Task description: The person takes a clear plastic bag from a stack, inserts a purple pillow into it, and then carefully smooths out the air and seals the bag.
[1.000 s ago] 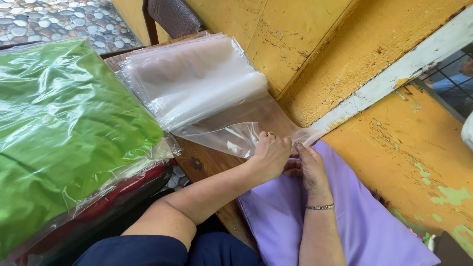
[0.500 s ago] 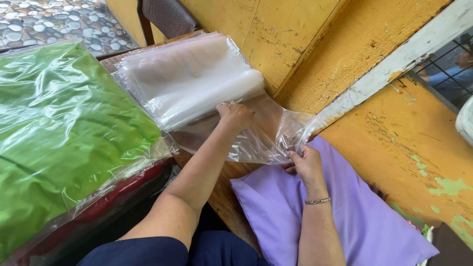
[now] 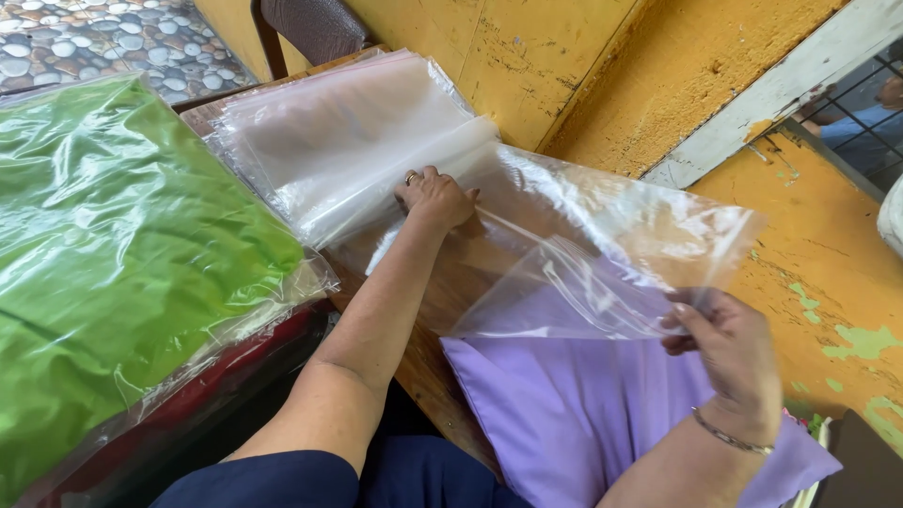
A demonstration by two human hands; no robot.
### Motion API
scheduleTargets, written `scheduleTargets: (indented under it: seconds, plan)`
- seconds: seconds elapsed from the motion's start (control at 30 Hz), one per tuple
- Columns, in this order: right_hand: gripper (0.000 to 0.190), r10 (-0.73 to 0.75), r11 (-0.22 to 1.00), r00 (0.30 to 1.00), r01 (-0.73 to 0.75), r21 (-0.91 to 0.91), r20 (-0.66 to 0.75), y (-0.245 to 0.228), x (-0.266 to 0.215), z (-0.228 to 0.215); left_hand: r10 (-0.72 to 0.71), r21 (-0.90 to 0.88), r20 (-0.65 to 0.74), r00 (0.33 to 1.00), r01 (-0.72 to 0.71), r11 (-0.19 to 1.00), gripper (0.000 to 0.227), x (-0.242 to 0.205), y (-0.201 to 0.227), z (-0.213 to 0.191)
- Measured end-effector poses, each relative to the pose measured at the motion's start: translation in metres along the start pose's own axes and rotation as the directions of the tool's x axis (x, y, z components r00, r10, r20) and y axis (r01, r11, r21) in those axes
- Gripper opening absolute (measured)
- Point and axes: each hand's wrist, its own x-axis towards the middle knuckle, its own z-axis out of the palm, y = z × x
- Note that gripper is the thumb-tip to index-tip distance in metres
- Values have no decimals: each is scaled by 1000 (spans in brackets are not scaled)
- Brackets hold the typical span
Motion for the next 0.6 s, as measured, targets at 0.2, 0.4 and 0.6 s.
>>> scheduleTargets:
  seconds: [0.2,0.4,0.6]
  plan:
    - [14,-29,999,952,20,-33,-303,25,-34,-64,105,75,-2,994,-105,992,77,1,9,21]
    - [26,208,977,977,-206,50,-36,16,-3,-23,552,-38,-299,779,-587,808,39,-98,74,38]
    - [16,94,949,995,-100,299,35,77,41,20,785,-142,-433,442,-894,425,31,-112,124,129]
